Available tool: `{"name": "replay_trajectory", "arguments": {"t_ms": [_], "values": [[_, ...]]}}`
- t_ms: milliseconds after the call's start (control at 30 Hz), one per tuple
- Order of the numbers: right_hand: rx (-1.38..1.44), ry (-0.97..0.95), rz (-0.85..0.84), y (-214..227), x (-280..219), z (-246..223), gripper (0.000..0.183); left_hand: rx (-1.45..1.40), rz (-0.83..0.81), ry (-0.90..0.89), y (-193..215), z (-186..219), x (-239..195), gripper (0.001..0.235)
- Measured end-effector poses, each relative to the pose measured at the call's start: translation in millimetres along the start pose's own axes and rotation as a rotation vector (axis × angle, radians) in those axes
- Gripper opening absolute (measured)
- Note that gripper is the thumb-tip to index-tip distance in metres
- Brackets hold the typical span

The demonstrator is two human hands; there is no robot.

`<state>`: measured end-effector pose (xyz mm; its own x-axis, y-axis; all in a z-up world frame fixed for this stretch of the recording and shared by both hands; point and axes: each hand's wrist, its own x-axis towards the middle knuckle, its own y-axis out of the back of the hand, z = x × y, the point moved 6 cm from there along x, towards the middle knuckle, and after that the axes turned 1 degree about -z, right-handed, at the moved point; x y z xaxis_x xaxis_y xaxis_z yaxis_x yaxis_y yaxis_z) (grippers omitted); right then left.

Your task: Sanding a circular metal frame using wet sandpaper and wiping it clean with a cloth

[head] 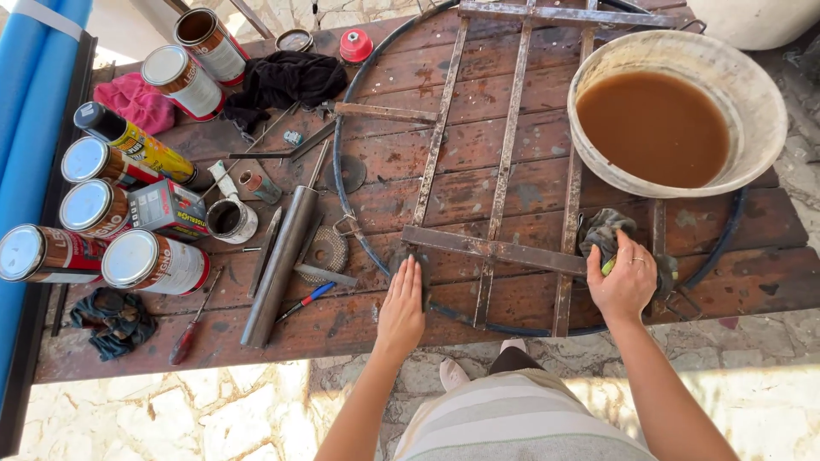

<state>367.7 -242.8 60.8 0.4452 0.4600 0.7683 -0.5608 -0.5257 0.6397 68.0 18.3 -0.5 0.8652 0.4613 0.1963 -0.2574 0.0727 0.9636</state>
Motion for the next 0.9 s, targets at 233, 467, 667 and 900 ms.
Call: {"name": "replay_trajectory", "arguments": {"t_ms": [233, 467, 667, 900], "values": [[0.001, 0.0, -0.011, -2, -6, 2, 0.044, -0.014, -0.112, 0.283, -8, -8, 10, 0.069], [0.017, -0.034, -0.097, -2, -5, 2, 0.046, 0.126, 0.106, 0.313, -14, 26, 25, 0.081], [0.073, -0.055, -0.132, -1, 1, 1, 0.046, 0.18, 0.18, 0.442, -16, 27, 33, 0.081], [0.112, -0.048, -0.264, -4, 2, 5, 0.055, 0.237, 0.208, 0.596, -16, 26, 37, 0.079]]}}
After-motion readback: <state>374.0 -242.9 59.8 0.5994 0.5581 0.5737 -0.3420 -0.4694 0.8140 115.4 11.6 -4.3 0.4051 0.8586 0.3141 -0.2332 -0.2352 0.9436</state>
